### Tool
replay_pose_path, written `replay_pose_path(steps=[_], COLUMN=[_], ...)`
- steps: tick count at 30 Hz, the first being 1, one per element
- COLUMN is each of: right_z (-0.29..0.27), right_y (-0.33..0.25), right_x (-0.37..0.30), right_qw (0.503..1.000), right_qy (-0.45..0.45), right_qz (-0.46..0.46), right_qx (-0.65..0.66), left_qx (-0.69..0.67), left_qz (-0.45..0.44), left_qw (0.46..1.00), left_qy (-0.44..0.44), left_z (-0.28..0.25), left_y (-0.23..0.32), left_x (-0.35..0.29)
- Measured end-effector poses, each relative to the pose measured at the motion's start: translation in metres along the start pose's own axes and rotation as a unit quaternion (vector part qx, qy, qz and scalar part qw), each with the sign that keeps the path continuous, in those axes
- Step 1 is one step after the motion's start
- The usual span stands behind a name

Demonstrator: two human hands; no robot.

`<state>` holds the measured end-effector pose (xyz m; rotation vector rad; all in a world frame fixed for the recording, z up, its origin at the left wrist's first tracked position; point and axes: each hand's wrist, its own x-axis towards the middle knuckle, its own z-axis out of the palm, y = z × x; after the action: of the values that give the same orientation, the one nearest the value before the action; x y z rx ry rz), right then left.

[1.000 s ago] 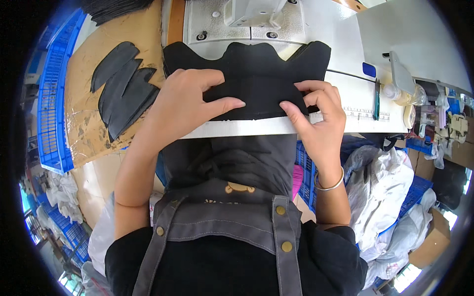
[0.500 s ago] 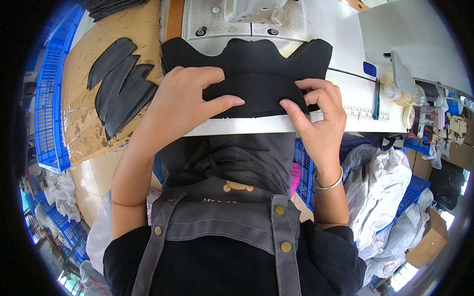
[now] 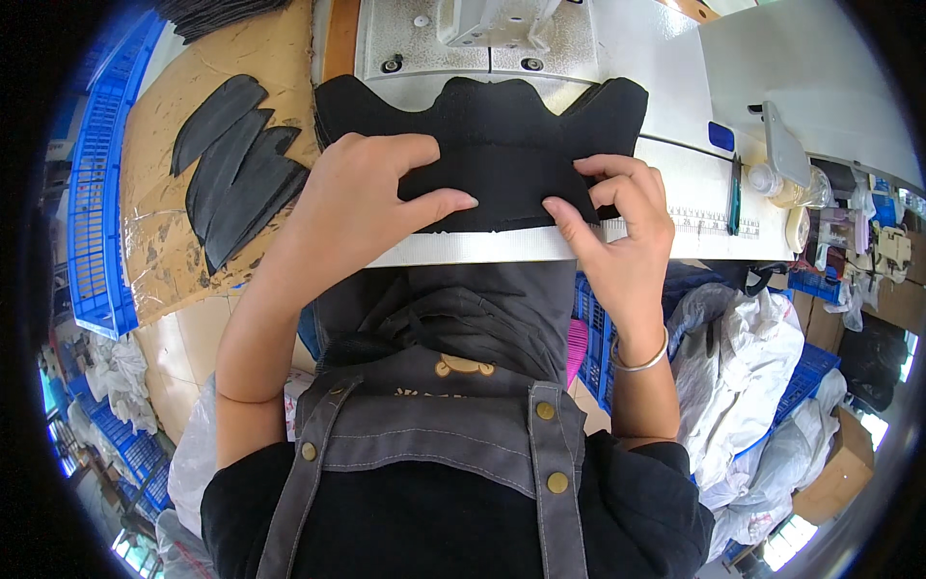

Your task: The recorder is assembling or aligning black shoe upper components at a manufacturing station.

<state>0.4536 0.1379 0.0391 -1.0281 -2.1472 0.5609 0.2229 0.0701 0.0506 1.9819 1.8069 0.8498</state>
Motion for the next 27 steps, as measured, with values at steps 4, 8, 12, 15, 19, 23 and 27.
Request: replay_pose_path(steps=[4, 8, 12, 15, 19, 23, 27], right_z=[0.001, 0.003, 0.004, 0.004, 0.003, 0.004, 0.004], right_y=[-0.017, -0.023, -0.029, -0.028, -0.027, -0.030, -0.033], right_x=[0.009, 0.016, 0.017, 0.017, 0.017, 0.017, 0.017], right_qw=[0.999, 0.994, 0.991, 0.991, 0.993, 0.992, 0.991], right_qy=[-0.018, -0.040, -0.048, -0.054, -0.059, -0.061, -0.064], right_qz=[-0.026, -0.026, -0.019, -0.013, -0.016, -0.024, -0.005], right_qx=[-0.044, -0.098, -0.119, -0.118, -0.099, -0.104, -0.117], left_qx=[0.025, 0.046, 0.051, -0.008, -0.028, -0.038, -0.022], left_qz=[0.012, 0.003, -0.008, -0.042, 0.005, 0.009, 0.019], left_qw=[0.999, 0.999, 0.998, 0.996, 0.998, 0.998, 0.999], left_qy=[0.016, -0.014, -0.020, -0.082, -0.052, -0.044, -0.022], left_z=[0.002, -0.005, -0.017, -0.030, -0.028, -0.027, -0.025], left_y=[0.000, 0.004, 0.000, -0.005, -0.018, -0.020, -0.020], left_x=[-0.001, 0.001, 0.003, 0.005, 0.002, -0.001, -0.002])
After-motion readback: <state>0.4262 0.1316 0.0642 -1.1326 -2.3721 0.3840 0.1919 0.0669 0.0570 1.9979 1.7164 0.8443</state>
